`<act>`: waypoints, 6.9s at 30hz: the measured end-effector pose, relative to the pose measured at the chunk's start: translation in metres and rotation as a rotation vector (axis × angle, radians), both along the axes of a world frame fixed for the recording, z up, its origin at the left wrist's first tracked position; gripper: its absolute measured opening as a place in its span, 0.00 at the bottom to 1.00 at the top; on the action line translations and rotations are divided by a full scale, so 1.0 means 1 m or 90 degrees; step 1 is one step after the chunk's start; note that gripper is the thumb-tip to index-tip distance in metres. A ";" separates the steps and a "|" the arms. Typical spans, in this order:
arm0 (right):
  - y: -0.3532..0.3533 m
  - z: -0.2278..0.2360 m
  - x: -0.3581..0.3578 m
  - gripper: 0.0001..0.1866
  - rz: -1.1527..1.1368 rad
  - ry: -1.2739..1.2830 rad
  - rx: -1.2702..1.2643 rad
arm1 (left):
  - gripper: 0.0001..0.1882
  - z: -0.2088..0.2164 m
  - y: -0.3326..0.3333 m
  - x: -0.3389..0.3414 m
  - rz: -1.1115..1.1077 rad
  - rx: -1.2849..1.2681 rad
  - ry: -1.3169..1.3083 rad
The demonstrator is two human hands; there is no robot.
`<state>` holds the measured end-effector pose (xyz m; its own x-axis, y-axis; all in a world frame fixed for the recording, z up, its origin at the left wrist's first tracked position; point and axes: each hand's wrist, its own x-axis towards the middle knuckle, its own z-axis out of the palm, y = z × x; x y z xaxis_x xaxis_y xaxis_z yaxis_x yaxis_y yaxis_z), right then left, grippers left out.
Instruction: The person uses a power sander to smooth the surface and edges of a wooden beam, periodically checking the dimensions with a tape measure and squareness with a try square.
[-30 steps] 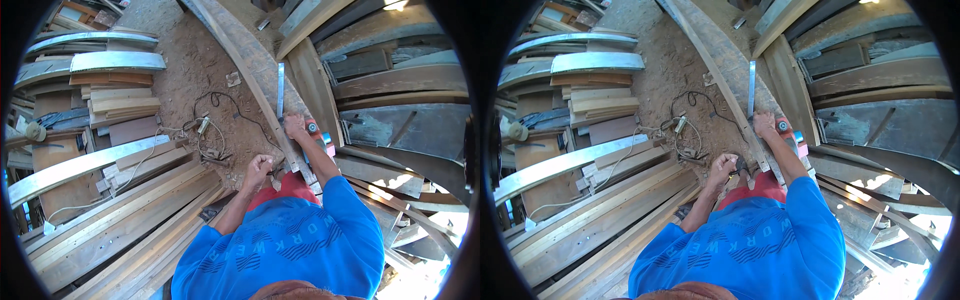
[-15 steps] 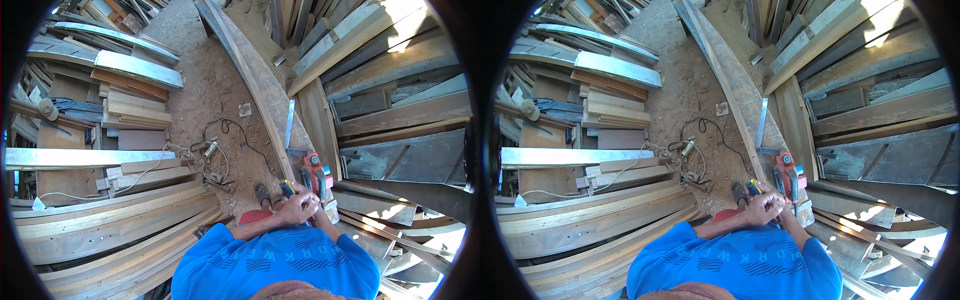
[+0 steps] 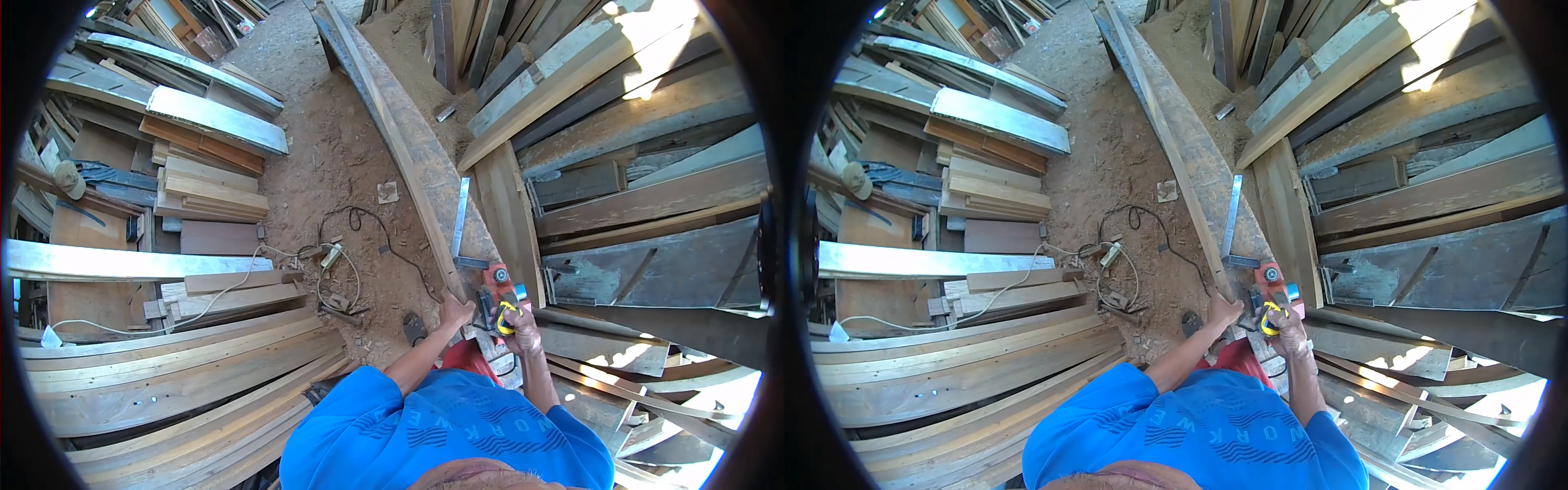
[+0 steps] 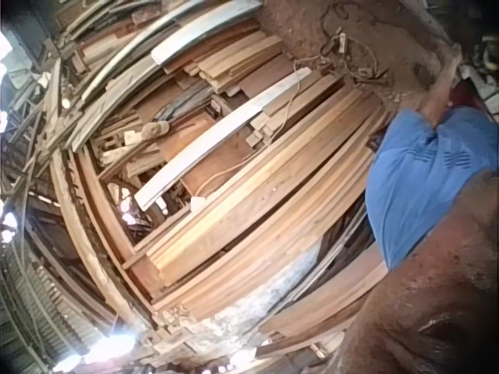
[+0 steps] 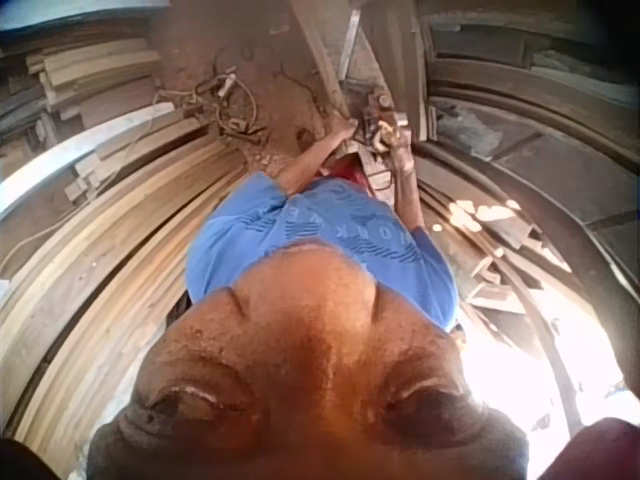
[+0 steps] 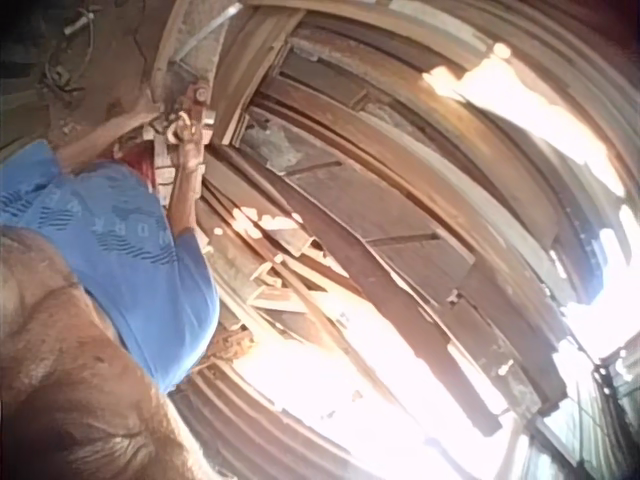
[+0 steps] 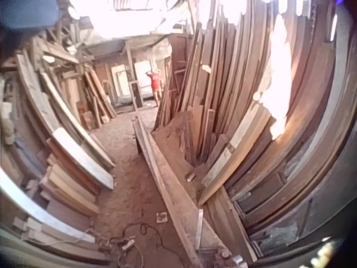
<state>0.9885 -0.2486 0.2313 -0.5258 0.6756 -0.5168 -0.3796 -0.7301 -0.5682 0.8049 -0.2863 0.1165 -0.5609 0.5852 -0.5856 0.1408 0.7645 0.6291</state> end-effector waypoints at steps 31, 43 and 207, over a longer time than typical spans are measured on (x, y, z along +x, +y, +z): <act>-0.014 0.142 -0.167 0.28 0.441 -0.199 0.563 | 0.27 0.155 -0.174 -0.173 0.196 0.567 -0.410; -0.004 0.138 -0.213 0.29 0.476 -0.246 0.692 | 0.26 0.155 -0.156 -0.203 0.178 0.491 -0.425; 0.110 -0.009 -0.218 0.18 0.201 -0.790 0.747 | 0.44 0.221 -0.143 -0.135 0.235 0.365 -0.576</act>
<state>0.7702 -0.1386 0.2219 -0.4036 0.9144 -0.0315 0.7213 0.2969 -0.6257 0.6699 -0.4297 0.3370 -0.2618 0.7841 -0.5627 -0.7181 0.2312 0.6564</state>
